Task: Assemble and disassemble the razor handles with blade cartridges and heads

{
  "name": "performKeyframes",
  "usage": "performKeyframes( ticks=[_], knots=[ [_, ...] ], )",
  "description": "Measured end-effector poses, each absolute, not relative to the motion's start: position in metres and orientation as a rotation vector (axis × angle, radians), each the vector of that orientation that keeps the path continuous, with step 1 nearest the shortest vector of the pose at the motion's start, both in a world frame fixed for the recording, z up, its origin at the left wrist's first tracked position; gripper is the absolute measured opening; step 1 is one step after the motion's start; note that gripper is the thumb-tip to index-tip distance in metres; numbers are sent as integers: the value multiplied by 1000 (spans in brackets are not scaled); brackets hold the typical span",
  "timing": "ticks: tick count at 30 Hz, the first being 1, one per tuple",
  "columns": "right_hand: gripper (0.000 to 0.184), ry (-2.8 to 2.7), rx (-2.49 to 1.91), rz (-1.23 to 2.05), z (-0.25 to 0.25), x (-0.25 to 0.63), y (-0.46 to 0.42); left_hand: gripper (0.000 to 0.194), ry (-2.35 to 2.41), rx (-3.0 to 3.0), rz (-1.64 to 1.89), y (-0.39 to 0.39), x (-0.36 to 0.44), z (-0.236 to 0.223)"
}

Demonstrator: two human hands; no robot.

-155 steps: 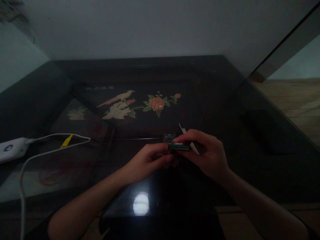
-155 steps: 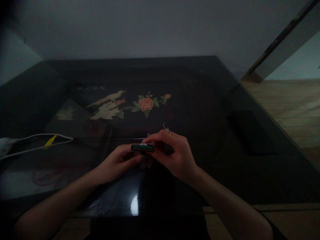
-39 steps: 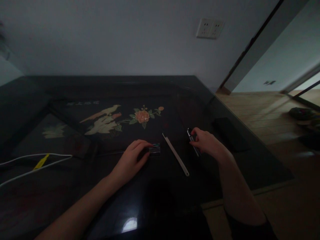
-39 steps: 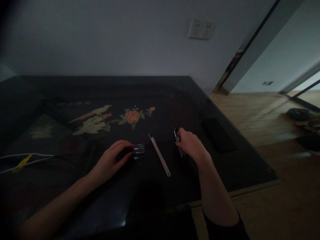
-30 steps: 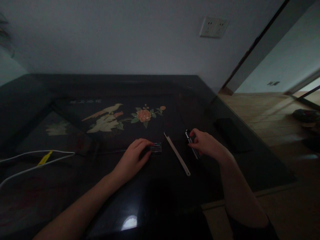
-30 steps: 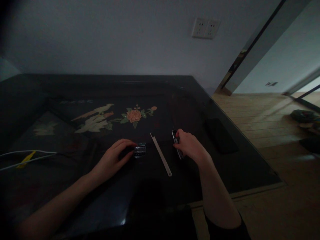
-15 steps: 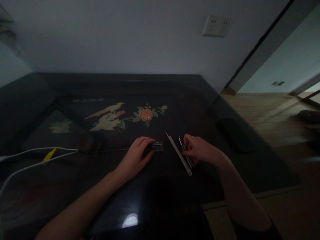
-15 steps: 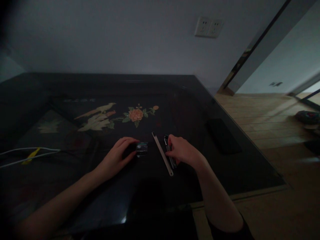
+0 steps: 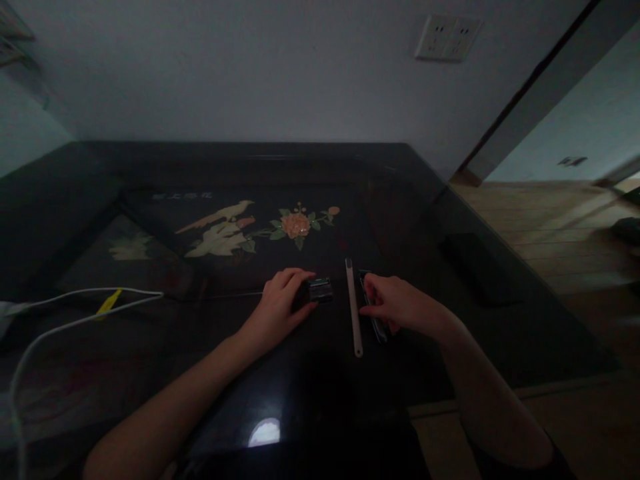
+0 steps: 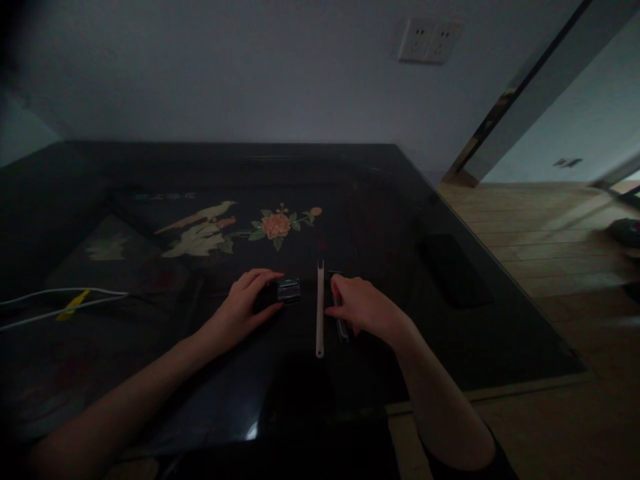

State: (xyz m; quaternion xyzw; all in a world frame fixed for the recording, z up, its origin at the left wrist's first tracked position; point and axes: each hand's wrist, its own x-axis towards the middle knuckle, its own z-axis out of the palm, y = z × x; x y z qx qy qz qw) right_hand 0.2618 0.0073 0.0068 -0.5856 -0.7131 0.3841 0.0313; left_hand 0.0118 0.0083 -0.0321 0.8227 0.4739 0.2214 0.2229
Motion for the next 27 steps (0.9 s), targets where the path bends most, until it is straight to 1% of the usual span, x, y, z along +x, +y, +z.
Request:
performKeyframes(
  ticks=[7, 9, 12, 15, 17, 20, 22, 24, 27],
  knots=[
    [20, -2129, -1823, 1127, 11, 269, 11, 56, 1370, 2394, 583, 10, 14, -39],
    [17, -2120, -1782, 1017, 12, 266, 12, 52, 1368, 2404, 589, 10, 15, -39],
    [13, -2099, -1563, 822, 12, 256, 13, 45, 1321, 2389, 614, 8, 16, -36],
    [10, -2067, -1363, 765, 7, 244, 12, 43, 1255, 2335, 682, 4, 15, -29],
    [18, -2078, -1306, 748, 4, 238, 11, 43, 1218, 2294, 741, 1, 13, -23],
    [45, -2141, -1239, 764, 2, 232, 9, 44, 1196, 2281, 829, -1, 10, -14],
    [59, -2185, -1195, 768, 2, 231, 8, 47, 1198, 2300, 868, -1, 7, -10],
    [64, -2213, -1168, 741, 2, 230, 8, 50, 1203, 2314, 894, -1, 6, -8],
    [60, -2215, -1155, 702, 3, 229, 7, 48, 1179, 2325, 937, -2, 7, -8]
  ],
)
